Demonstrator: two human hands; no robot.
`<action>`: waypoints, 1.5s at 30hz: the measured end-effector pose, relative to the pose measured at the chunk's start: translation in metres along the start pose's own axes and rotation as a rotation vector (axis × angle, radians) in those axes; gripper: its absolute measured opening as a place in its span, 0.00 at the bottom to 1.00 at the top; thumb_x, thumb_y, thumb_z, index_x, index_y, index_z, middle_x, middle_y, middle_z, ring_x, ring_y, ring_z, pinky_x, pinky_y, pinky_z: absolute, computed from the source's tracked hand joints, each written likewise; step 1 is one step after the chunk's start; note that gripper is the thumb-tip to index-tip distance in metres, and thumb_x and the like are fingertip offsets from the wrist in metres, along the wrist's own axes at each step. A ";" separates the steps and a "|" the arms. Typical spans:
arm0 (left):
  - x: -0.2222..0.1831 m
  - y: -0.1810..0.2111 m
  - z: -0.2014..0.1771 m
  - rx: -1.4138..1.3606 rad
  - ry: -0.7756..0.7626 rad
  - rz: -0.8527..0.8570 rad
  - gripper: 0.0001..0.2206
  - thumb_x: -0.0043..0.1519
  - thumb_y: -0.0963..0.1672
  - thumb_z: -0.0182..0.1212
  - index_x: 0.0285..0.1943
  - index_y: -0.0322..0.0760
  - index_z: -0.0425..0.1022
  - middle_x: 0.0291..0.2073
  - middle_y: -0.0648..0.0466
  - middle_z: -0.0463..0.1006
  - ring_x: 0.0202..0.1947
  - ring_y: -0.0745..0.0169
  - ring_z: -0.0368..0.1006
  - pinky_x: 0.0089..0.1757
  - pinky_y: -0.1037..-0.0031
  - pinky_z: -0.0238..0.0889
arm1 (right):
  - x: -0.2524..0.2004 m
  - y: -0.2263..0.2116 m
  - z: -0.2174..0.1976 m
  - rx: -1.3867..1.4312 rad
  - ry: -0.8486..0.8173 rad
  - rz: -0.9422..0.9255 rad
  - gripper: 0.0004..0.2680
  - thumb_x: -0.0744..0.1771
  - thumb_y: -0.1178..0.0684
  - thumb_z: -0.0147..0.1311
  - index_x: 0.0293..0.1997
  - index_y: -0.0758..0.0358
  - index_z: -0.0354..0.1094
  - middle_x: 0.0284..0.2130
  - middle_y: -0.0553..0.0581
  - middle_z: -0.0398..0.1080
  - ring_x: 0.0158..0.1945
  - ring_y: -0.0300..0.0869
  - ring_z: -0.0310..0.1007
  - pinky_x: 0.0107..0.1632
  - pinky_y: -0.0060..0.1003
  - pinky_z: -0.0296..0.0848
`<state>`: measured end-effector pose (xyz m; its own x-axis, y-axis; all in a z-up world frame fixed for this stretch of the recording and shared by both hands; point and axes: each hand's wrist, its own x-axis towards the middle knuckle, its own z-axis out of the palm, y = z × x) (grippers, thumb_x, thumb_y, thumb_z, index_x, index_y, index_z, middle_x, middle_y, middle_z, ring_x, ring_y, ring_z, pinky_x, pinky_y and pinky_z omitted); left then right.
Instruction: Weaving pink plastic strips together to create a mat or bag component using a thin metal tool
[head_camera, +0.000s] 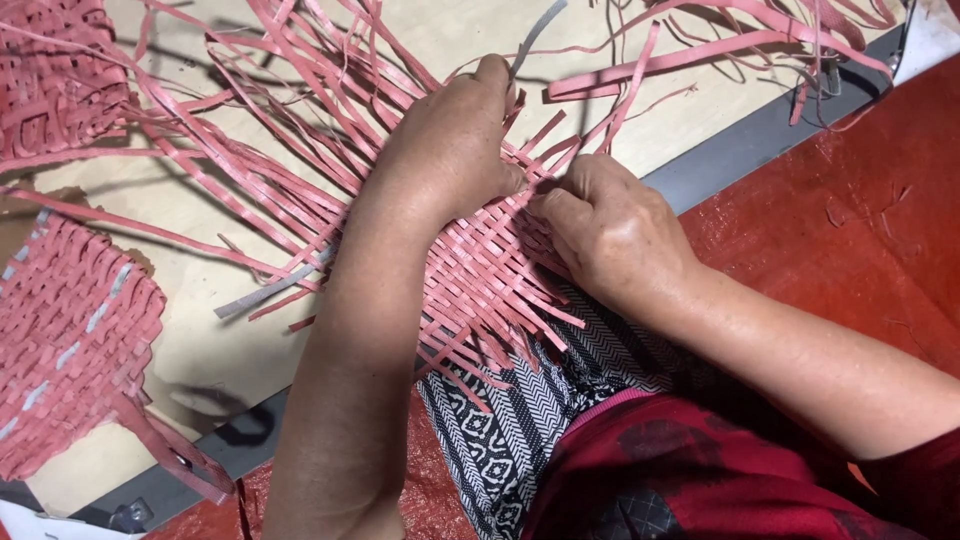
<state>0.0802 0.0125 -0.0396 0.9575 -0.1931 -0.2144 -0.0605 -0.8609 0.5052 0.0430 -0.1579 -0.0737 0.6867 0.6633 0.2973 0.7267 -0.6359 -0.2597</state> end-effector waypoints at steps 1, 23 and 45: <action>0.000 0.001 -0.001 0.003 0.002 0.003 0.23 0.42 0.43 0.67 0.42 0.37 0.58 0.36 0.50 0.70 0.35 0.49 0.68 0.32 0.61 0.59 | 0.000 0.001 0.002 -0.002 0.004 0.000 0.07 0.65 0.53 0.50 0.34 0.67 0.59 0.23 0.59 0.54 0.23 0.52 0.55 0.17 0.45 0.55; -0.004 -0.002 0.000 -0.036 0.018 0.018 0.24 0.44 0.43 0.69 0.45 0.38 0.59 0.41 0.52 0.69 0.37 0.53 0.67 0.33 0.64 0.58 | -0.018 0.030 -0.015 0.163 0.201 -0.330 0.06 0.63 0.56 0.56 0.41 0.62 0.68 0.34 0.55 0.68 0.34 0.48 0.60 0.37 0.40 0.61; -0.005 0.000 -0.002 -0.028 0.010 0.004 0.23 0.44 0.43 0.68 0.43 0.38 0.59 0.41 0.51 0.69 0.37 0.51 0.68 0.33 0.63 0.57 | -0.012 0.027 0.000 0.208 0.209 -0.252 0.03 0.64 0.58 0.56 0.38 0.58 0.69 0.33 0.51 0.65 0.30 0.45 0.56 0.33 0.38 0.57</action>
<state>0.0758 0.0143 -0.0371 0.9600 -0.1917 -0.2039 -0.0565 -0.8464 0.5296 0.0538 -0.1829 -0.0844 0.4832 0.6804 0.5510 0.8750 -0.3549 -0.3292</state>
